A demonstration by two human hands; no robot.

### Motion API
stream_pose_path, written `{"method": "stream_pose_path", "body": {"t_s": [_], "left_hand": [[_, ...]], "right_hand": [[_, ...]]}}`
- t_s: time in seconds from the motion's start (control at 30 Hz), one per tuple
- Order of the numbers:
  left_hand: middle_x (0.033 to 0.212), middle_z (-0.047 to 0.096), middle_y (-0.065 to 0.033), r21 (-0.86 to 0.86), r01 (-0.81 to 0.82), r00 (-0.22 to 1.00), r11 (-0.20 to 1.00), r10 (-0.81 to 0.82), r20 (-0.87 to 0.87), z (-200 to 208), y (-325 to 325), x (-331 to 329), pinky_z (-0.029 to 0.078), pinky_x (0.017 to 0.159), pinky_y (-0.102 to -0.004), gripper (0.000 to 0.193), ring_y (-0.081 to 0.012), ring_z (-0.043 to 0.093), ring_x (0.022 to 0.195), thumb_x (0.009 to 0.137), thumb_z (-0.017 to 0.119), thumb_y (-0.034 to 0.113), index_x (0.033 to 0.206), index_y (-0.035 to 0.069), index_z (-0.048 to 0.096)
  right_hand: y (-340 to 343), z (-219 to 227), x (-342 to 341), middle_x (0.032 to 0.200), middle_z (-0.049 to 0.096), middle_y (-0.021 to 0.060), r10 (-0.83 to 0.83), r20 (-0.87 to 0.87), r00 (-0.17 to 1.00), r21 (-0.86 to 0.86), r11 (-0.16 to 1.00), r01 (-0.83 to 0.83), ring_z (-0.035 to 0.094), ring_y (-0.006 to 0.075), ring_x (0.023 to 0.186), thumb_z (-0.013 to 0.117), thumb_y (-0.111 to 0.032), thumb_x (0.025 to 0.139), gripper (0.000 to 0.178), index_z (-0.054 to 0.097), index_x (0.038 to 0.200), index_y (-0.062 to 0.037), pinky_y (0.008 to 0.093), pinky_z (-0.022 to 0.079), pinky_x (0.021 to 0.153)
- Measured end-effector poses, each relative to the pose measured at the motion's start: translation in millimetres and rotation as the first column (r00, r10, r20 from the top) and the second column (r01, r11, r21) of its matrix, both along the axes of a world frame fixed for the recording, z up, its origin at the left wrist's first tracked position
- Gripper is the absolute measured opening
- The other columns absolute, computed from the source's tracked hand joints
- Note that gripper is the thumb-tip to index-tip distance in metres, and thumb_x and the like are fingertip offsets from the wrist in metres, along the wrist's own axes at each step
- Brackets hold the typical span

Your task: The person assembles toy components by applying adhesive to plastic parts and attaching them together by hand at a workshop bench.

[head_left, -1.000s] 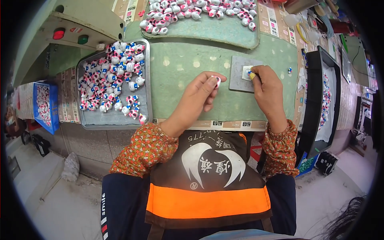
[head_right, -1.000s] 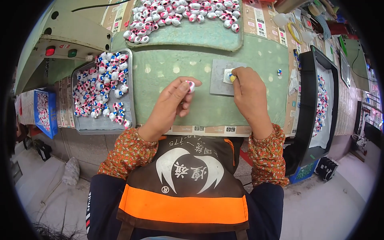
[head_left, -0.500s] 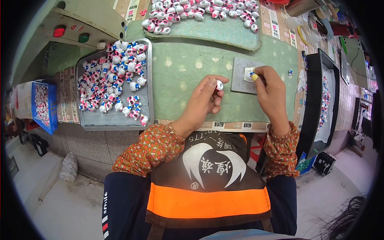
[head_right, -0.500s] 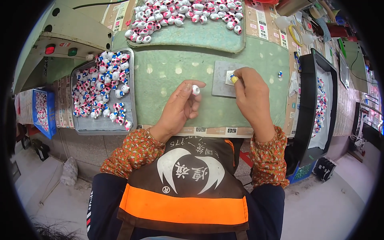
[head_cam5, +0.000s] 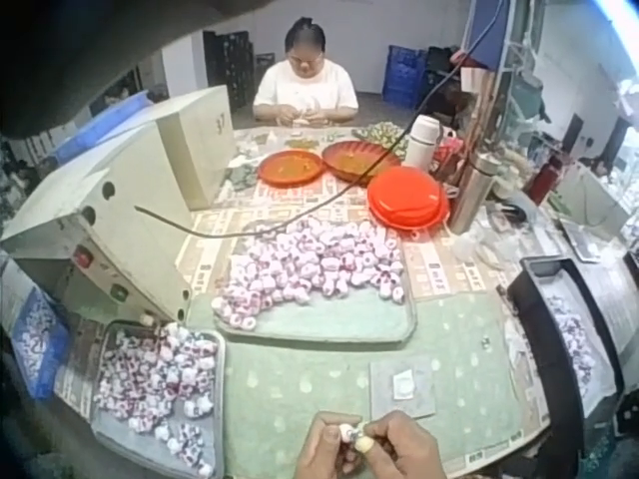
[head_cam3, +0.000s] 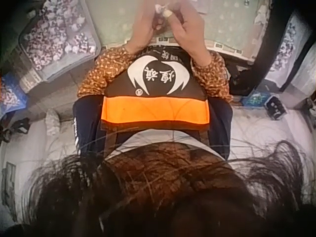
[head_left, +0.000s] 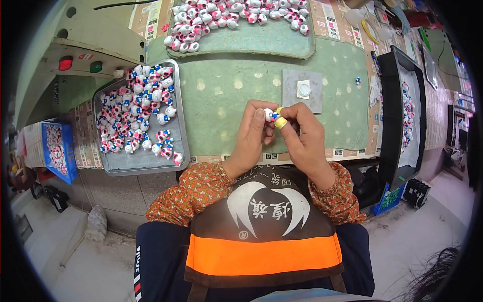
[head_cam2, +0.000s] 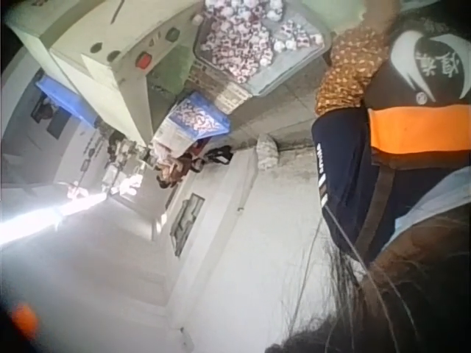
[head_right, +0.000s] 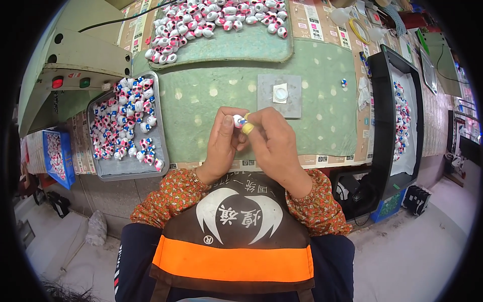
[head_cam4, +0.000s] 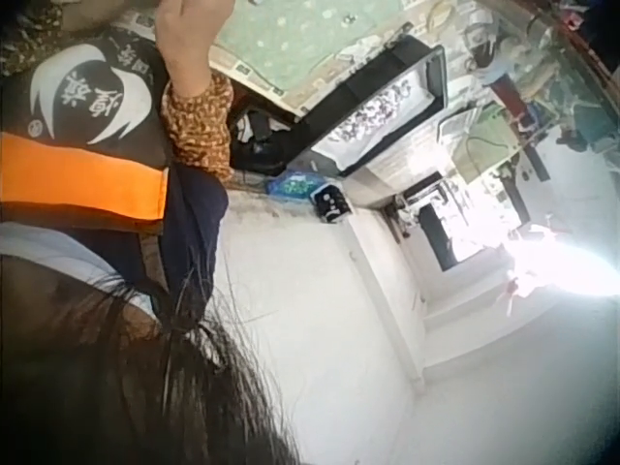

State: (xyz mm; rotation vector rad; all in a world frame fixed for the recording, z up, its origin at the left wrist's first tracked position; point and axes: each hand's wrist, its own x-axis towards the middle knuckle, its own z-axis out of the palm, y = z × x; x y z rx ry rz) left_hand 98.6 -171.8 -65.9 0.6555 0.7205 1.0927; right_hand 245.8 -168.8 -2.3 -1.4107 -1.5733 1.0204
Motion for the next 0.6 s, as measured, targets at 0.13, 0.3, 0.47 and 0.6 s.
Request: {"method": "stream_pose_path", "body": {"t_s": [0.13,0.3,0.47,0.6], "left_hand": [[0.09,0.049,0.001,0.042,0.023,0.996,0.999,-0.019,-0.086,1,-5,-1,0.038,0.062,-0.0186,0.037,-0.0028,0.042,0.074,0.116,0.037,0.039,0.127,0.007,0.05],[0.097,0.059,-0.0051,0.207,-0.097,0.948,0.974,0.154,-0.28,-5,-11,7,0.048,0.072,-0.0257,0.042,-0.0095,0.055,0.081,0.116,0.034,0.041,0.121,0.003,0.052],[0.099,0.062,-0.0088,0.293,-0.081,0.913,0.953,0.189,-0.362,-9,-11,7,0.05,0.076,-0.0288,0.044,-0.013,0.059,0.086,0.116,0.034,0.04,0.118,0.001,0.054],[0.097,0.062,-0.0085,0.282,-0.065,0.906,0.957,0.175,-0.386,-9,-9,9,0.049,0.075,-0.0283,0.045,-0.0122,0.059,0.085,0.115,0.034,0.041,0.118,0.001,0.054]], "right_hand": [[-3,-10,-5,0.087,0.06,0.0138,-0.013,0.064,0.998,0.094,0.996,0.007,0.062,0.0285,0.074,0.065,0.004,0.091,0.009,0.063,0.1,0.002,0.038,0.05,0.064],[-13,-27,-16,0.083,0.058,0.0137,-0.057,0.027,0.998,0.159,0.986,0.052,0.058,0.0295,0.073,0.067,0.006,0.087,0.013,0.062,0.098,0.0018,0.0385,0.047,0.064],[-19,-45,-22,0.083,0.056,0.015,-0.12,-0.071,0.99,0.271,0.953,0.135,0.057,0.0315,0.072,0.066,0.008,0.086,0.015,0.062,0.098,0.0011,0.0391,0.047,0.064],[-19,-53,-20,0.083,0.057,0.0151,-0.13,-0.076,0.989,0.268,0.952,0.146,0.058,0.0317,0.073,0.066,0.007,0.087,0.015,0.062,0.1,0.0007,0.0395,0.047,0.065]]}}
